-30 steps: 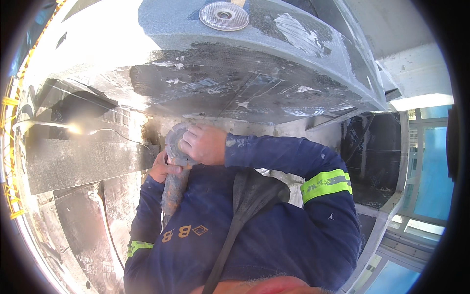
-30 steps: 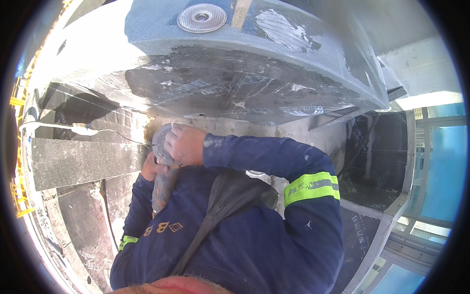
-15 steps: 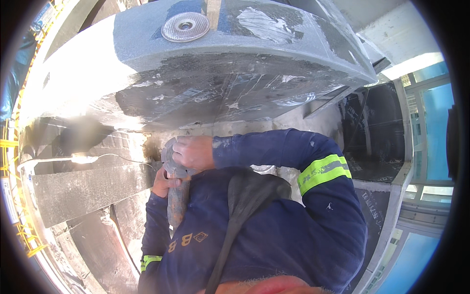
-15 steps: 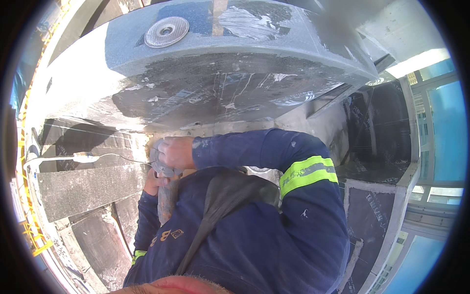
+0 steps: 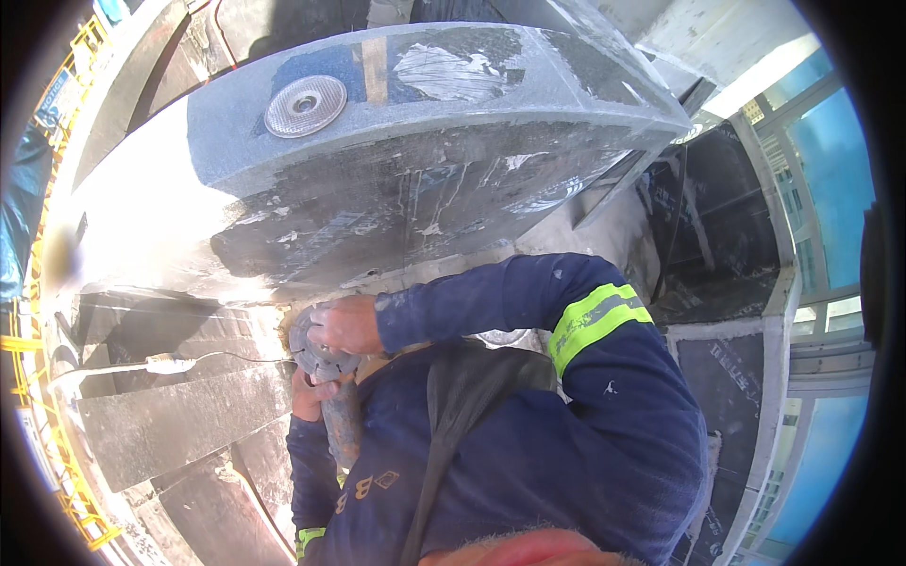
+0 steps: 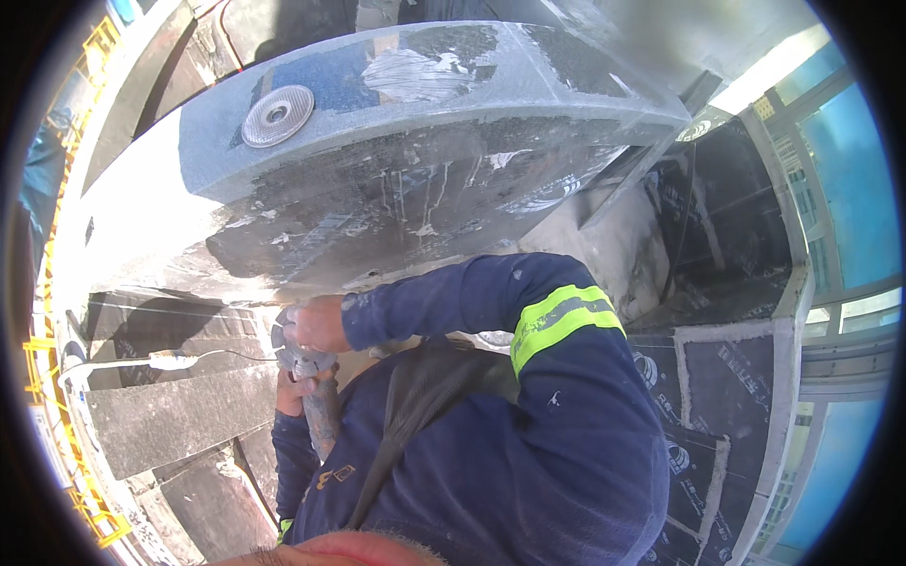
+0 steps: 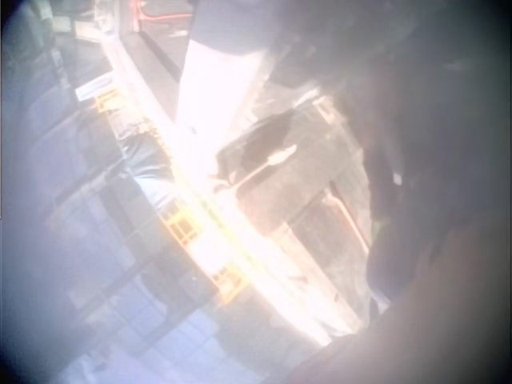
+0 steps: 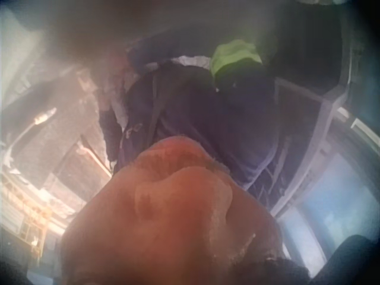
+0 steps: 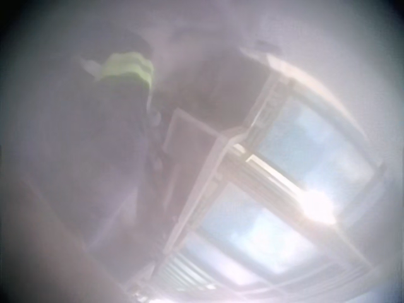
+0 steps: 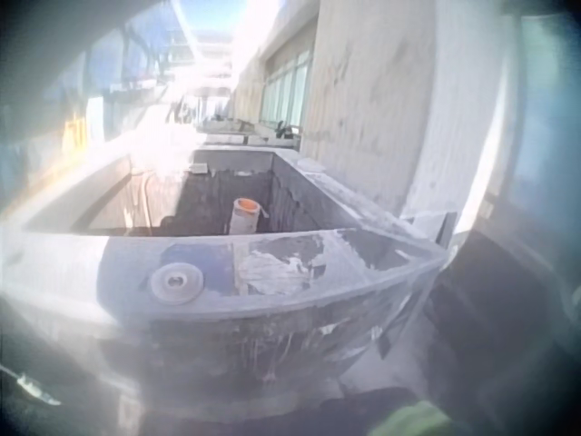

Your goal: The person changes a grinding disc on a handheld angle grinder, then grinds the edge of a dark stone block on a workbench. The person holds the block with one hand and operates the grinder with the other, creating dust as the edge is smoothed.

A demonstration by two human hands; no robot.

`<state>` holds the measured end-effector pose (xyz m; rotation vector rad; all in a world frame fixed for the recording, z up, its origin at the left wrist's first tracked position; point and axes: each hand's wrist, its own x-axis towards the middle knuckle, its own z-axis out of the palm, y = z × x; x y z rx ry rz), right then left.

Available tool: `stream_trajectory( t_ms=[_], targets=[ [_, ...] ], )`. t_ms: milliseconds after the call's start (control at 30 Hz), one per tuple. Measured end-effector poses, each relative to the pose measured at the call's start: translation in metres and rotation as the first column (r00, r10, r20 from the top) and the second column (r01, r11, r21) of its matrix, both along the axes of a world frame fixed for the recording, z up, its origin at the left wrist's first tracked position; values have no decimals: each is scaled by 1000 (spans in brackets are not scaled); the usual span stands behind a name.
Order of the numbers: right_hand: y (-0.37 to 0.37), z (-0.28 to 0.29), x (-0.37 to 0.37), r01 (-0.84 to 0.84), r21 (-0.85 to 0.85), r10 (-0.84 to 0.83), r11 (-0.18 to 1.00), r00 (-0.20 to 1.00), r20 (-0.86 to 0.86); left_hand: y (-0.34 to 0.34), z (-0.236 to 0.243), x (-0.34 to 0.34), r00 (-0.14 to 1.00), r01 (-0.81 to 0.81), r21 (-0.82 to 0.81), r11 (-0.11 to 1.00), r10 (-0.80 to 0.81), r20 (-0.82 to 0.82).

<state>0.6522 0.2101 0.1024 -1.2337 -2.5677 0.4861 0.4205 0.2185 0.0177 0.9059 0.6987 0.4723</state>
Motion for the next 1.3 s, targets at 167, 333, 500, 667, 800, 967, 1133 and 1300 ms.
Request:
stream_trajectory(
  t_ms=[167,333,500,667,800,967,1133,1300],
  targets=[
    [8,14,-4,-38,216,39,976,999,-3,1,19,2,1000,-7,-5,1000,7,18],
    [47,50,-4,24,91,4,996,956,-293,10,65,-5,1000,17,182,983,-14,-21],
    [43,65,-15,-98,-179,4,979,888,-460,9,84,-10,995,-80,317,945,95,-31],
    [50,75,-26,20,71,24,997,819,-574,21,70,-26,958,-230,541,809,286,-20],
    [57,98,-41,257,208,-34,944,702,-712,50,80,-42,970,-203,553,808,245,-3],
    [68,144,-30,182,172,-26,968,756,-654,58,124,-31,979,80,770,633,93,-179],
    [70,181,-12,113,123,-16,986,798,-603,34,159,-2,942,-14,682,731,238,-237],
    [63,213,10,8,200,101,980,845,-525,40,175,35,986,-92,733,674,163,-27]
  ],
)
